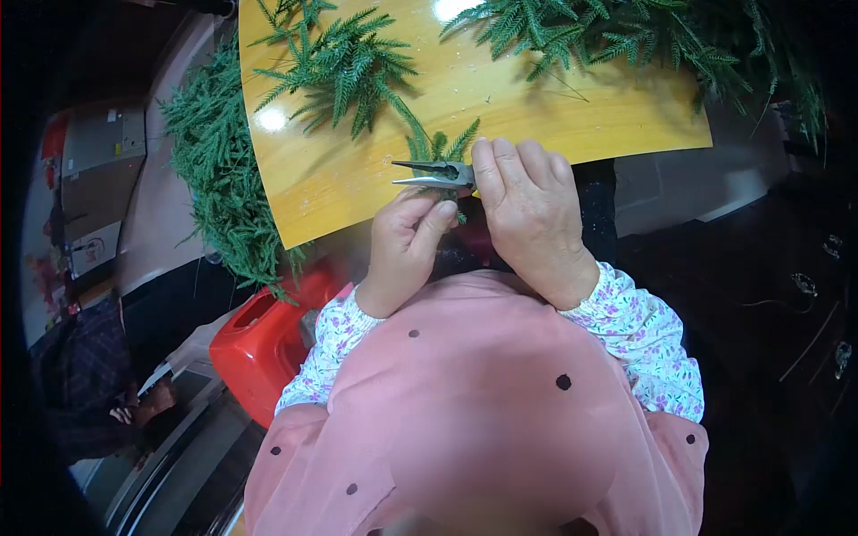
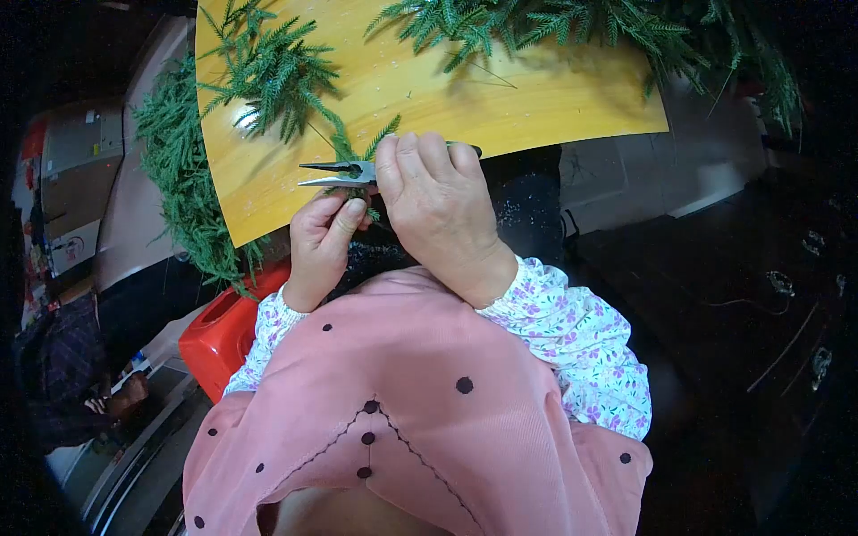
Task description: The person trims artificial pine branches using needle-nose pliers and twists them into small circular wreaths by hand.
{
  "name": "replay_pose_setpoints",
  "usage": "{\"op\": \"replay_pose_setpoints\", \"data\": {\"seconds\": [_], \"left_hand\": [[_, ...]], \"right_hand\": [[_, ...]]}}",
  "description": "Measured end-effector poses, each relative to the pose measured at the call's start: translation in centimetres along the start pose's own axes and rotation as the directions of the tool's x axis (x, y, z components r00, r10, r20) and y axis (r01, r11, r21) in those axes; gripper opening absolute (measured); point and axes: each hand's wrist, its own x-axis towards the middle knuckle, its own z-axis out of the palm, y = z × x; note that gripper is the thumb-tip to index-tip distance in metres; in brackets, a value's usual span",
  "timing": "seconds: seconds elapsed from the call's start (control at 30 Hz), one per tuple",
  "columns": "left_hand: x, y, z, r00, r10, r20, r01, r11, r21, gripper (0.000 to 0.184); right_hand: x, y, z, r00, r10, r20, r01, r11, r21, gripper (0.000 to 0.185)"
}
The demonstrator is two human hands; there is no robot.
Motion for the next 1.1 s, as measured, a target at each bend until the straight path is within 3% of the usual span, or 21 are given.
{"op": "replay_pose_setpoints", "data": {"seconds": [0.17, 0.47, 0.67, 0.83, 0.9, 0.97, 1.07, 1.1], "left_hand": [[0.1, -0.2, -0.1, 0.998, -0.059, 0.015, 0.060, 0.996, -0.058, 0.025], [1.5, 0.9, 0.2, 1.000, 0.007, 0.010, -0.007, 1.000, -0.009, 0.019], [4.6, 2.6, 0.3, 0.996, 0.074, 0.042, -0.078, 0.989, 0.129, 0.019], [6.3, 2.1, 0.5, 0.990, 0.067, 0.125, -0.068, 0.998, -0.002, 0.020], [6.2, 2.6, 0.5, 0.990, 0.062, 0.125, -0.042, 0.987, -0.156, 0.021], [5.9, 3.1, -0.2, 0.993, 0.013, 0.118, 0.010, 0.981, -0.191, 0.022], [4.9, 3.7, -2.2, 0.999, -0.010, 0.054, 0.022, 0.973, -0.228, 0.025], [4.3, 4.8, -2.9, 1.000, 0.010, 0.000, -0.009, 0.974, -0.226, 0.023]], "right_hand": [[0.1, 1.0, 1.8, 0.994, -0.032, -0.101, 0.043, 0.993, 0.108, 0.026], [1.3, 2.1, 1.0, 0.999, 0.041, -0.018, -0.036, 0.972, 0.232, 0.015], [2.5, 3.5, 0.5, 0.978, 0.201, 0.055, -0.206, 0.889, 0.409, 0.028], [3.0, 4.5, -0.5, 0.952, 0.288, 0.104, -0.301, 0.816, 0.494, 0.019], [2.7, 4.6, -0.4, 0.920, 0.350, 0.175, -0.382, 0.708, 0.594, 0.018], [2.6, 5.3, 0.5, 0.858, 0.424, 0.292, -0.491, 0.505, 0.710, 0.018], [2.9, 5.8, 0.0, 0.774, 0.515, 0.368, -0.575, 0.331, 0.748, 0.021], [2.7, 6.1, 0.1, 0.771, 0.534, 0.348, -0.583, 0.373, 0.721, 0.021]]}}
